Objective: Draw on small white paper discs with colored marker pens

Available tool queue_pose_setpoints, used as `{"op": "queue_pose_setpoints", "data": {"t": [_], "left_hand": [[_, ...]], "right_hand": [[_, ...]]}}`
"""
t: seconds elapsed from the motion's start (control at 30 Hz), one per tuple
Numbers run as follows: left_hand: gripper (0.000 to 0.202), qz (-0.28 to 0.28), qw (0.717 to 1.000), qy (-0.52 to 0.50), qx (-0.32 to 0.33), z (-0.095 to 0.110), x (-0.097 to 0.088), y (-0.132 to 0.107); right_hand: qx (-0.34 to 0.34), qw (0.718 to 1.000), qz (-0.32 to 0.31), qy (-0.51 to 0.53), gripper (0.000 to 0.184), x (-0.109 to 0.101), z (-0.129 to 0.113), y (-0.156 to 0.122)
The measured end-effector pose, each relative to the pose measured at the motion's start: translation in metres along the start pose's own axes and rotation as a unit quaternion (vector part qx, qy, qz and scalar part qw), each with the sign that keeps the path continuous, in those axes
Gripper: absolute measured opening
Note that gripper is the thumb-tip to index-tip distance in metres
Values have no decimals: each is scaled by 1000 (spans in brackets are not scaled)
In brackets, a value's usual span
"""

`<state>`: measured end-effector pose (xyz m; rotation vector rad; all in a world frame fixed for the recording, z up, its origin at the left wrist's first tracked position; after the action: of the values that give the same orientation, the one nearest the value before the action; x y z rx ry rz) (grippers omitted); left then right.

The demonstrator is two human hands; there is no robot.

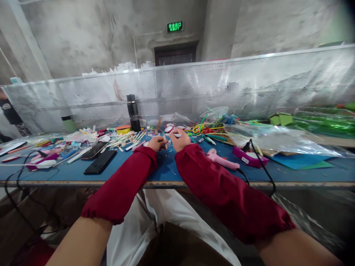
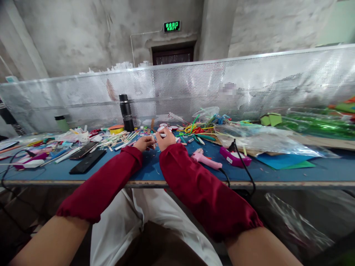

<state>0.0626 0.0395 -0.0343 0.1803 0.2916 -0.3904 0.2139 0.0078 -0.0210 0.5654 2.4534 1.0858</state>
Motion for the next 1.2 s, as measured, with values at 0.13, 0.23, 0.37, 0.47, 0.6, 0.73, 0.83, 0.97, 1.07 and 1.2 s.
{"op": "queue_pose_setpoints", "data": {"t": [0.13, 0.23, 0.37, 0.47, 0.6, 0.73, 0.83, 0.97, 1.07, 1.2], "left_hand": [[12, 6, 1000, 0, -10, 0, 0, 0], [8, 8, 1000, -1, -10, 0, 0, 1], [15, 5, 1000, 0, -1, 0, 0, 1], [20, -4, 1000, 5, 1, 1, 0, -1], [14, 4, 1000, 5, -2, 0, -1, 0], [12, 3, 1000, 10, -6, -1, -1, 2], [12, 1, 1000, 9, -7, -1, 0, 1], [11, 7, 1000, 2, -8, -1, 0, 1], [12, 6, 1000, 4, -8, 0, 0, 1], [18, -5, 1000, 4, -3, 0, 0, 0]], "right_hand": [[-2, 1000, 1, -8, 17, -1, 0, 0], [5, 1000, 6, -18, 16, -2, 1, 1], [-1, 1000, 6, -4, 16, -1, 1, 1], [-6, 1000, -16, 15, 16, 1, 1, 1], [6, 1000, -6, -7, 16, -1, 1, 1], [-2, 1000, -3, -5, 18, -1, 0, 1], [2, 1000, -10, 2, 19, -1, 0, 0], [7, 1000, 1, -12, 16, -2, 1, 1], [1, 1000, -1, -7, 17, -2, 2, 2], [-3, 1000, -15, 10, 17, 0, 2, 1]]}}
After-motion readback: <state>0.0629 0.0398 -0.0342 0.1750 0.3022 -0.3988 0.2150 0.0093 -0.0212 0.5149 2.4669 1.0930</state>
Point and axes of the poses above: each hand's wrist, its own y-axis towards the middle knuckle, its own x-axis out of the palm, z = x × y, the point moved 3 cm from there along y, towards the middle knuckle, and after that the axes turned 5 degrees about -z, right-handed, at the moved point
